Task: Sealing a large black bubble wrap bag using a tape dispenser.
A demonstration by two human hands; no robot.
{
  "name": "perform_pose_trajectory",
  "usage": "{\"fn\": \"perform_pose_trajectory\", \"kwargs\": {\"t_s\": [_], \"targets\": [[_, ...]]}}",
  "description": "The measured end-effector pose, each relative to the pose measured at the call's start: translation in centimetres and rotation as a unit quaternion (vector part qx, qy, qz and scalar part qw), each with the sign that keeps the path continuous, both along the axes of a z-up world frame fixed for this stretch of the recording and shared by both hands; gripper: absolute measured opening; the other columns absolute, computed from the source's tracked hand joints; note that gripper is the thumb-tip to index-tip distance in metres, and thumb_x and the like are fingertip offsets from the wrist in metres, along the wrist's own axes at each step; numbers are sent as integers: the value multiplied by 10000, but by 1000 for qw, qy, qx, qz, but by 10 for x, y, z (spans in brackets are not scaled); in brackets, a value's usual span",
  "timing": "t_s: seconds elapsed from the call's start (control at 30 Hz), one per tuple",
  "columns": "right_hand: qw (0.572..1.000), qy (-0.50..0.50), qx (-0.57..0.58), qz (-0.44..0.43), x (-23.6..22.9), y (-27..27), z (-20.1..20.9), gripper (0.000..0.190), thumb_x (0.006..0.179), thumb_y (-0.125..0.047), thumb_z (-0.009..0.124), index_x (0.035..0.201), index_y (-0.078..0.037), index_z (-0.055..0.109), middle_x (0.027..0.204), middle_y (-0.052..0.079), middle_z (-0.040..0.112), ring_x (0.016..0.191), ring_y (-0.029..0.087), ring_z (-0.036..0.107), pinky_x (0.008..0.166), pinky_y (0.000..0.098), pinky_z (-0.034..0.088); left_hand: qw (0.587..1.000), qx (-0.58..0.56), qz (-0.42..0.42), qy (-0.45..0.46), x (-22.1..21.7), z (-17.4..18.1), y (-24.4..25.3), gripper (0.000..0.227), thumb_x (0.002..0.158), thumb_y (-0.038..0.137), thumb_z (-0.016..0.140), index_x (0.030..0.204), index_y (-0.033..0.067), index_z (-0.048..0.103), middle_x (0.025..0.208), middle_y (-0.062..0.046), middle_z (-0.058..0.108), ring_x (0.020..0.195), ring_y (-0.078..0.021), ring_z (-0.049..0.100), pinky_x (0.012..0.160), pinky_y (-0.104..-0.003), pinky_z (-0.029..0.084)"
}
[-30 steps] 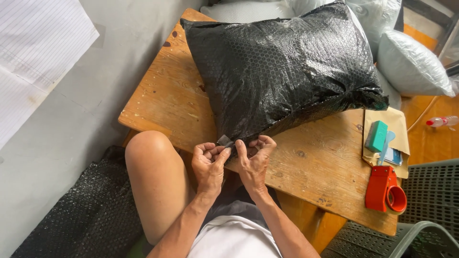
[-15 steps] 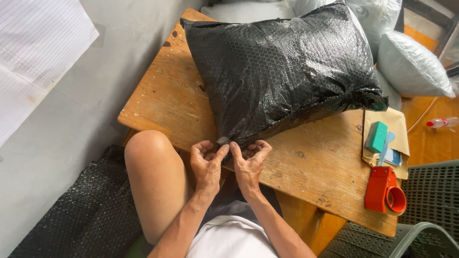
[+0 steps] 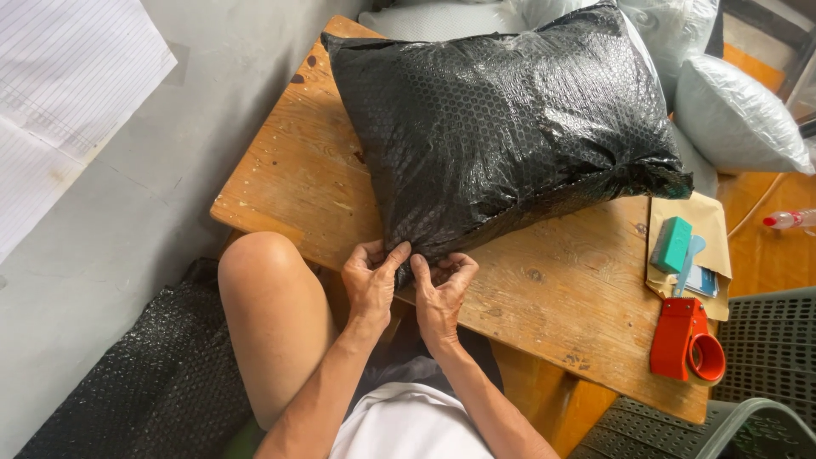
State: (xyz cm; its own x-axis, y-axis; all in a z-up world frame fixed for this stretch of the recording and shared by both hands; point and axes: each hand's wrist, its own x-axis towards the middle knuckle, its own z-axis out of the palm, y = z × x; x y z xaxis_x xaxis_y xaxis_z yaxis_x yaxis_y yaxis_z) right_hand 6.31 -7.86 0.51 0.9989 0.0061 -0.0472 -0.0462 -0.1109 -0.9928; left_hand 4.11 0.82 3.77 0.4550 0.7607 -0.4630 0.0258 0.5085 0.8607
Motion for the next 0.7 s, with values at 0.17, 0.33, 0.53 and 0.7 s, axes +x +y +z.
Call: {"fn": "perform_pose_trajectory", "kwargs": {"t_s": [0.17, 0.33, 0.53, 0.7], "targets": [[1000, 17, 11, 4, 0, -2, 1, 579, 867, -274, 854, 1176, -67, 409, 977, 40, 497, 713, 112, 639, 577, 224, 563, 1000, -2, 4, -10, 1, -16, 3, 277, 746, 243, 946, 876, 71, 771, 682, -49, 691, 608, -84, 631, 527, -242, 553], [1000, 20, 7, 4, -2, -1, 5, 599, 857, -290, 860, 1174, -62, 406, 972, 52, 510, 686, 125, 653, 553, 237, 569, 1000, 9, 5, -21, 1, -30, 1, 219, 846, 322, 877, 829, 124, 785, 679, -11, 682, 647, -52, 595, 549, -226, 526], [999, 27, 16, 11, 0, -4, 0, 613, 854, -294, 866, 1192, -65, 409, 969, 57, 532, 643, 132, 661, 564, 240, 556, 999, -24, 24, 7, 1, -12, 5, 350, 931, 426, 773, 710, 164, 703, 665, 26, 601, 694, -52, 531, 601, -211, 450], [999, 34, 25, 13, -1, -4, -2, 612, 860, -273, 864, 1205, -60, 405, 978, 66, 545, 636, 137, 671, 570, 245, 557, 996, 51, -19, 72, 12, -5, 9, 338, 721, 375, 941, 770, 97, 754, 601, -26, 637, 576, -82, 560, 495, -247, 485]]}}
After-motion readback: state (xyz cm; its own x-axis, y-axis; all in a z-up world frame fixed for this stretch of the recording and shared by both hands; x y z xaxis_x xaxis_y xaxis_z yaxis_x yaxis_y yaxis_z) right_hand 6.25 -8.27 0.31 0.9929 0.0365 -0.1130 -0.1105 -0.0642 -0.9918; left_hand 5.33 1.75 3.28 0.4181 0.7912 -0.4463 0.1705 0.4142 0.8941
